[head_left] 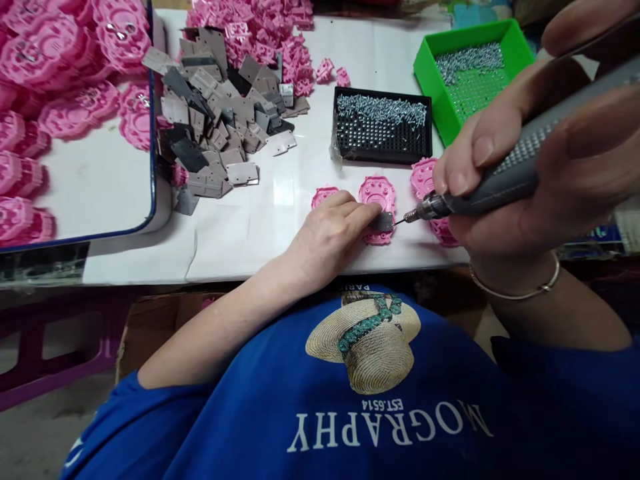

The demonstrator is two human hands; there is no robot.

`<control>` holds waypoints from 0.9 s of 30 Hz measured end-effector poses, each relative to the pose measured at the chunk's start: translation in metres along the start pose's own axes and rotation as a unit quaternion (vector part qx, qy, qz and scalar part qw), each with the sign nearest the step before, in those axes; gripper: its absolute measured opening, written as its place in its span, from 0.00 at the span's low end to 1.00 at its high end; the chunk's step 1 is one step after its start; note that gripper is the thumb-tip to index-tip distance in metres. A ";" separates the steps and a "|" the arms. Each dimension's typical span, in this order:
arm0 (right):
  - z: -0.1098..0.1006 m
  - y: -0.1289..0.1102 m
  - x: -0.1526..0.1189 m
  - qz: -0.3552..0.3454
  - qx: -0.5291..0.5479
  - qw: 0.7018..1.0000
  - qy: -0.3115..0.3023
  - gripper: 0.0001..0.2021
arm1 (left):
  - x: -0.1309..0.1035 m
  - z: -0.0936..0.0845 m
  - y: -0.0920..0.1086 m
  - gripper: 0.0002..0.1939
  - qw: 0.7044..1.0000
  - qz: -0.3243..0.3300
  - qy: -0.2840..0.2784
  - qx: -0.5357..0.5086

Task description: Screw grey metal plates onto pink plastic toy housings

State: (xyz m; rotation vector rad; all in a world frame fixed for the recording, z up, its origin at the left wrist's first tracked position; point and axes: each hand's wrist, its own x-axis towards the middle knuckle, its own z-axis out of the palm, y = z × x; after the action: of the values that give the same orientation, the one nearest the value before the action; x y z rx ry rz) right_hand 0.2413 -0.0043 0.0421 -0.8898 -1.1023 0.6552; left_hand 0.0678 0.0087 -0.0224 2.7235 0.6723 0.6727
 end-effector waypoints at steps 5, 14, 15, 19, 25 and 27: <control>0.009 -0.004 -0.008 -0.027 -0.028 0.999 0.006 0.19 | 0.000 0.000 0.002 0.11 1.000 0.005 0.002 0.002; 0.012 0.003 -0.005 -0.050 -0.024 0.998 0.014 0.21 | 0.000 0.001 0.003 0.11 1.000 -0.005 -0.001 0.003; 0.012 0.005 -0.005 -0.061 -0.013 0.998 0.016 0.21 | 0.000 0.002 0.003 0.11 1.000 -0.004 0.003 0.008; 0.014 0.001 -0.009 -0.037 0.010 0.999 0.003 0.17 | -0.002 0.003 0.001 0.11 1.000 -0.003 0.018 0.023; 0.011 -0.005 -0.011 0.028 0.014 0.999 -0.039 0.21 | -0.002 0.003 0.001 0.12 1.000 -0.008 0.011 0.023; 0.011 -0.001 -0.011 0.017 0.013 0.999 -0.032 0.21 | -0.002 0.002 0.001 0.11 1.000 -0.010 0.009 0.023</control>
State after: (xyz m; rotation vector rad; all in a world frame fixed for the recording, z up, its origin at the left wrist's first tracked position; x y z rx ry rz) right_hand 0.2278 -0.0107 0.0401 -0.8722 -1.1345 0.7296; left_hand 0.0678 0.0065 -0.0245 2.7510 0.7266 0.6864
